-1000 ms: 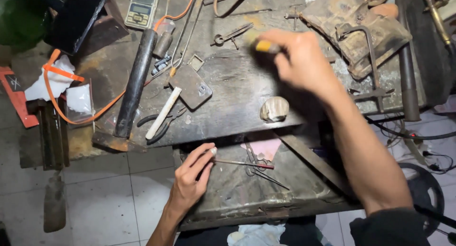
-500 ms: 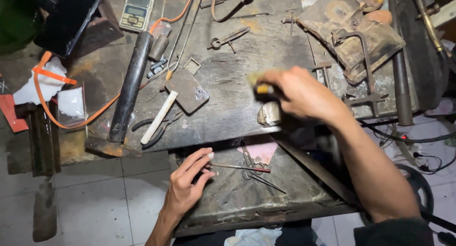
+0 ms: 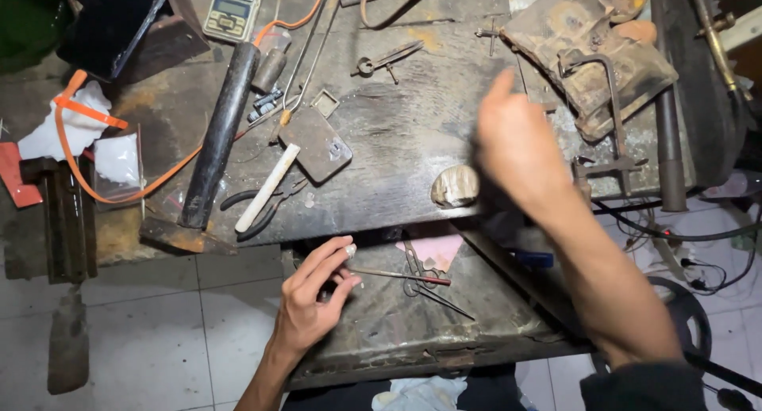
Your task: Cleaning a small jewelry component with a brush and then using a rotary tool for drilling or polishing.
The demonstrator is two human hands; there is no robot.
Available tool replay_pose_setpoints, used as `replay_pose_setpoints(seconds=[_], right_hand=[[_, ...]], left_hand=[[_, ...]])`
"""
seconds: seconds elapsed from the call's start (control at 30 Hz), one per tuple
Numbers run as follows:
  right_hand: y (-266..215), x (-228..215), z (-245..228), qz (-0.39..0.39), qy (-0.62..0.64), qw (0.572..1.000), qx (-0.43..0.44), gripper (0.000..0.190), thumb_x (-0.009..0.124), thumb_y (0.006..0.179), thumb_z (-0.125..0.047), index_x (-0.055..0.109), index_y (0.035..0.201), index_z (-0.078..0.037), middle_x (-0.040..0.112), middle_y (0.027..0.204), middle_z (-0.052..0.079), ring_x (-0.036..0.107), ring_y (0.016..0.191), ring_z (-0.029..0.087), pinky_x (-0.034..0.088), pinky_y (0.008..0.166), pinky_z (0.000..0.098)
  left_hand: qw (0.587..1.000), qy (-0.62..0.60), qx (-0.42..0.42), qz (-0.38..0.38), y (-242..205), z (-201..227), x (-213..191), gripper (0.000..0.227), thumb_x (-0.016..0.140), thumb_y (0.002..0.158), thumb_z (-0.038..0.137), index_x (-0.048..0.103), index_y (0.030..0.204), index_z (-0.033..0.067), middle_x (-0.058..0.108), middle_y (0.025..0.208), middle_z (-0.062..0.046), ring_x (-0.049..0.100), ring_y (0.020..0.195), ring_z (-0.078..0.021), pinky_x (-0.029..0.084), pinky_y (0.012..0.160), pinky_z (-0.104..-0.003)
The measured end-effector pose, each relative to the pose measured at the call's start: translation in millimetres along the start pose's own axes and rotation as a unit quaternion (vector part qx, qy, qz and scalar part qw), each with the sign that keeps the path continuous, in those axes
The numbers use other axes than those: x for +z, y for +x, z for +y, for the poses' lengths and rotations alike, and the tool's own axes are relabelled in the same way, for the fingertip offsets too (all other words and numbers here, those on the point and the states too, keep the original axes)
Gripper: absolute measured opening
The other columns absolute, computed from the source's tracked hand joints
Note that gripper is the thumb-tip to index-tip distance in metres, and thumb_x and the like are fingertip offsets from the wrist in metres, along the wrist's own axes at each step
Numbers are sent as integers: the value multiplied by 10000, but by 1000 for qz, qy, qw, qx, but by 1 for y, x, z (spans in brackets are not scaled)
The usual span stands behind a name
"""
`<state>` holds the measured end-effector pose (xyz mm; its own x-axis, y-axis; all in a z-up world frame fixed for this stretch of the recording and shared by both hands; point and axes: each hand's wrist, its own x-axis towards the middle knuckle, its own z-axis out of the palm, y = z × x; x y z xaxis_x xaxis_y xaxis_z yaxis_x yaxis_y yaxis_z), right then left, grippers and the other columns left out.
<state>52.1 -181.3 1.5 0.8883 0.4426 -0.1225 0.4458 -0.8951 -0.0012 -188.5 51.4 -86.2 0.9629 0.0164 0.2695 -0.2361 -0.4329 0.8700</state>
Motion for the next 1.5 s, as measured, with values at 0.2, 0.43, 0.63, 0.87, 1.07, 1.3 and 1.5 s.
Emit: replay_pose_setpoints(seconds=[0.2, 0.43, 0.63, 0.87, 1.07, 1.3, 1.5], right_hand=[[-6, 11, -77, -31, 182, 983, -24, 414, 363, 776, 290, 396, 1142, 99, 605, 797, 241, 647, 533, 448, 544, 470, 536], [-7, -6, -65, -15, 249, 966, -67, 337, 454, 743, 130, 390, 1074, 112, 566, 573, 201, 538, 453, 445, 374, 446, 571], [-27, -13, -82, -122, 243, 962, -33, 335, 426, 770, 94, 341, 1084, 16, 576, 650, 236, 560, 581, 585, 399, 467, 601], [-46, -26, -90, -130, 225, 964, -62, 376, 419, 771, 111, 361, 1132, 27, 588, 640, 276, 576, 571, 589, 440, 511, 588], [-72, -25, -83, -136, 260, 952, -88, 542, 410, 741, 121, 343, 1279, 101, 607, 675, 252, 580, 558, 517, 441, 538, 538], [-106, -26, -70, -195, 263, 943, -61, 595, 444, 883, -18, 246, 1443, 27, 640, 890, 260, 610, 761, 523, 445, 678, 536], [-113, -30, -82, -265, 142, 953, -45, 699, 447, 716, 143, 289, 1378, -15, 641, 912, 243, 648, 745, 538, 451, 618, 612]], left_hand=[[1000, 17, 2, -6, 3, 3, 0, 377, 750, 891, 7, 656, 1255, -30, 649, 1322, -192, 728, 853, -191, 688, 773, -246], [999, 33, 2, 11, 1, -1, 0, 356, 754, 885, 7, 672, 1231, -25, 664, 1323, -173, 750, 907, -207, 660, 825, -275], [1000, 30, 5, 2, 0, -1, 1, 344, 745, 897, 28, 671, 1228, -30, 661, 1327, -170, 740, 919, -211, 657, 824, -272], [999, 32, 18, 6, 2, 3, -1, 293, 682, 941, 17, 669, 1226, -45, 671, 1322, -173, 692, 1203, -299, 618, 994, -337], [999, 32, 24, -9, 0, -1, 0, 325, 685, 934, 9, 656, 1253, -48, 659, 1347, -175, 691, 1200, -296, 624, 975, -330], [999, 13, 33, -16, -2, -3, 2, 355, 685, 919, -36, 638, 1268, -78, 649, 1356, -199, 667, 1247, -333, 583, 1063, -381], [1000, 13, 25, -5, -5, -6, 3, 400, 723, 889, -36, 639, 1280, -62, 651, 1351, -199, 683, 1214, -322, 626, 995, -348]])
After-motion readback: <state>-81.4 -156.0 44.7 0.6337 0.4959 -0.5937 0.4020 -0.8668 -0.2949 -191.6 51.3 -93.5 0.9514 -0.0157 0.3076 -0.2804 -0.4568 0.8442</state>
